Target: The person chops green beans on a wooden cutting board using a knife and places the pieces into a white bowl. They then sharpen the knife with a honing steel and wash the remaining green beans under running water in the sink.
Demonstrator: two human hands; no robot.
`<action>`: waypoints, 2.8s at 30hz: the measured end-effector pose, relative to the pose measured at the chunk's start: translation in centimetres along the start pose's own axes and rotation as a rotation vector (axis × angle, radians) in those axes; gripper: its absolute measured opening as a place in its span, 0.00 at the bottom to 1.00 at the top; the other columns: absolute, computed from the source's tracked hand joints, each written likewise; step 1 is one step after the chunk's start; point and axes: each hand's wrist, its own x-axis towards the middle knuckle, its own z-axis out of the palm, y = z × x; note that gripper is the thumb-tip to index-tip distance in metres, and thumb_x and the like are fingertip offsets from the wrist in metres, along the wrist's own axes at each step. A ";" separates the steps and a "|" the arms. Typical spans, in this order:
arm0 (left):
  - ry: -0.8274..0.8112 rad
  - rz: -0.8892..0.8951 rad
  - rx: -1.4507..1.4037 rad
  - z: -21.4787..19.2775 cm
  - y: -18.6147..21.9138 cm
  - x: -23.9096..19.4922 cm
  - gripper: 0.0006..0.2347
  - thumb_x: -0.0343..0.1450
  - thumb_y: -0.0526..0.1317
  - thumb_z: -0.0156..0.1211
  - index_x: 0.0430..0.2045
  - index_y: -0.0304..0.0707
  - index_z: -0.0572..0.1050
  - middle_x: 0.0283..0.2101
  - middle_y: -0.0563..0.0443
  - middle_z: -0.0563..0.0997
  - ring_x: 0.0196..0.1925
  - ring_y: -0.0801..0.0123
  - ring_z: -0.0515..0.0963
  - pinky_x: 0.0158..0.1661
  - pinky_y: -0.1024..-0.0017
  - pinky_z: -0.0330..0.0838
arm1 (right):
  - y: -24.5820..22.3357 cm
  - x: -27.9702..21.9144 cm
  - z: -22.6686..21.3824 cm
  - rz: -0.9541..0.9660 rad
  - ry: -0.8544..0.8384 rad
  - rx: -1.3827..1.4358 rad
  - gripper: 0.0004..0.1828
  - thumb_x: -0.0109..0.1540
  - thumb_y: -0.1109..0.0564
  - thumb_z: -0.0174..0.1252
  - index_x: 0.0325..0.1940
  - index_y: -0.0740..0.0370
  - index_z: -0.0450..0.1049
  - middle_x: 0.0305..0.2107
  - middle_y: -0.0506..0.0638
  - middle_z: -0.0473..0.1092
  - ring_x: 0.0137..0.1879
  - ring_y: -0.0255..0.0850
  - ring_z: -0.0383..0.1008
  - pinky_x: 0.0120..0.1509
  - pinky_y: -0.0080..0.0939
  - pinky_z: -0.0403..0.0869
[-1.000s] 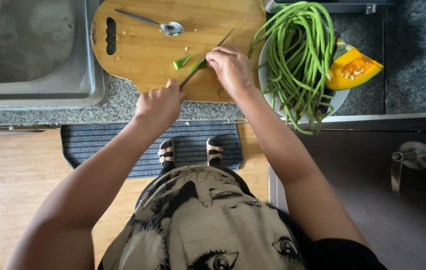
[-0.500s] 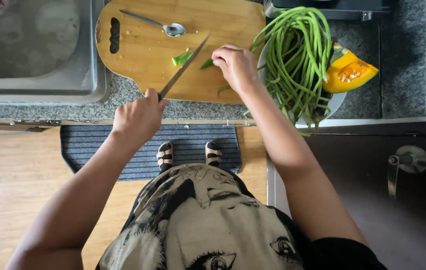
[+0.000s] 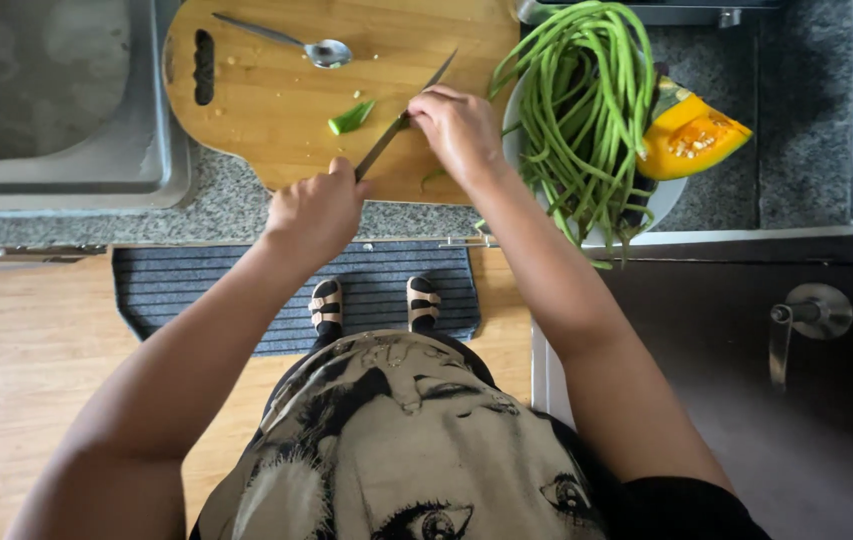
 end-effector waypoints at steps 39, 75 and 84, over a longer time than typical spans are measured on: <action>0.115 0.002 -0.074 -2.6 -9.2 -6.1 0.22 0.79 0.62 0.32 0.39 0.45 0.65 0.30 0.35 0.82 0.39 0.32 0.85 0.44 0.42 0.78 | -2.2 1.6 5.1 -0.031 -0.393 -0.174 0.10 0.56 0.63 0.59 0.40 0.54 0.79 0.41 0.50 0.75 0.44 0.58 0.78 0.41 0.52 0.81; 0.367 0.196 -0.437 -6.7 9.3 8.0 0.12 0.79 0.46 0.53 0.35 0.35 0.71 0.26 0.33 0.81 0.27 0.31 0.78 0.26 0.43 0.67 | 18.2 5.6 -23.7 0.112 0.027 -0.126 0.12 0.61 0.70 0.59 0.47 0.69 0.82 0.43 0.54 0.81 0.37 0.46 0.77 0.43 0.42 0.74; 0.277 0.164 -0.411 -6.3 6.6 3.9 0.14 0.79 0.50 0.51 0.34 0.36 0.71 0.25 0.36 0.82 0.27 0.34 0.79 0.27 0.46 0.68 | 6.3 3.8 -20.7 0.388 -0.778 -0.447 0.09 0.62 0.54 0.64 0.45 0.47 0.84 0.39 0.48 0.79 0.42 0.42 0.76 0.49 0.45 0.76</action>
